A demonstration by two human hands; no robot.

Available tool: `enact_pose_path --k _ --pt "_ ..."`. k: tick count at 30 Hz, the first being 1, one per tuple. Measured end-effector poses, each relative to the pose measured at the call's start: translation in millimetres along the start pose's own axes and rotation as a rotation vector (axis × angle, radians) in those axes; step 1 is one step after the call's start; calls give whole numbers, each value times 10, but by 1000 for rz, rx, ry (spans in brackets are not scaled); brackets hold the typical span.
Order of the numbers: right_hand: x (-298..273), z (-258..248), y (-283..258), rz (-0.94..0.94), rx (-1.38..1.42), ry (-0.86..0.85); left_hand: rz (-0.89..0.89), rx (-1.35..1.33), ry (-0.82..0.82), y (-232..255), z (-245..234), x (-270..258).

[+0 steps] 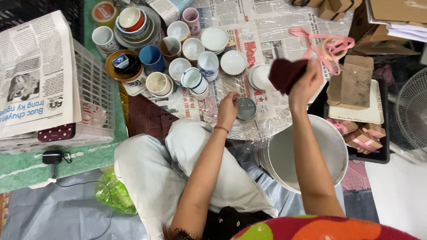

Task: The person washes small ceramic bowls and cups in a bucket of water, then dries them with a cloth. They handle each item individually, rinsing and wiping before placing it on a nearby table.

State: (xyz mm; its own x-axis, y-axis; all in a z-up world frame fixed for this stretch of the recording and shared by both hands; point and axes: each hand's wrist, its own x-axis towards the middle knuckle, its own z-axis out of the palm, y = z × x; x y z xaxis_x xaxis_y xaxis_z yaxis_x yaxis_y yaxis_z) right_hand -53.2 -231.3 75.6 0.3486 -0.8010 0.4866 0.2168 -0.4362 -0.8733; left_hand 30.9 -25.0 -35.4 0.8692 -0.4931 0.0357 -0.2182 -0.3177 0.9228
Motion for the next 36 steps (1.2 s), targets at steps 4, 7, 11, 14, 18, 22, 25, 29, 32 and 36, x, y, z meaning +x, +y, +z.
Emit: enact_pose_path --k 4,7,11,14,18,22,25,29,32,36 --pt "-307 -516 341 40 -59 123 30 27 50 -6 7 -18" --pt "-552 -675 645 140 1 147 6 111 53 1 -18 -56" --pt "-815 -693 847 379 -155 -26 -119 243 32 18 -40 -84" --pt "-899 -635 792 241 -446 -184 -78 238 52 2 -54 -75" --pt "-923 -535 582 35 -606 -304 -2 152 25 25 -71 -61" --pt "-837 -375 420 -22 -744 -300 -15 47 -9 173 -113 -71" --pt "-710 -261 421 121 -747 -294 -28 61 -2 240 -150 -95" --pt "-501 -99 549 222 -756 -340 -70 120 8 230 -157 -75" --pt "-386 1 690 217 -817 -349 -119 99 -20 166 -130 -53" --pt "-327 26 874 244 -832 -374 -47 91 -17 53 -76 -33"
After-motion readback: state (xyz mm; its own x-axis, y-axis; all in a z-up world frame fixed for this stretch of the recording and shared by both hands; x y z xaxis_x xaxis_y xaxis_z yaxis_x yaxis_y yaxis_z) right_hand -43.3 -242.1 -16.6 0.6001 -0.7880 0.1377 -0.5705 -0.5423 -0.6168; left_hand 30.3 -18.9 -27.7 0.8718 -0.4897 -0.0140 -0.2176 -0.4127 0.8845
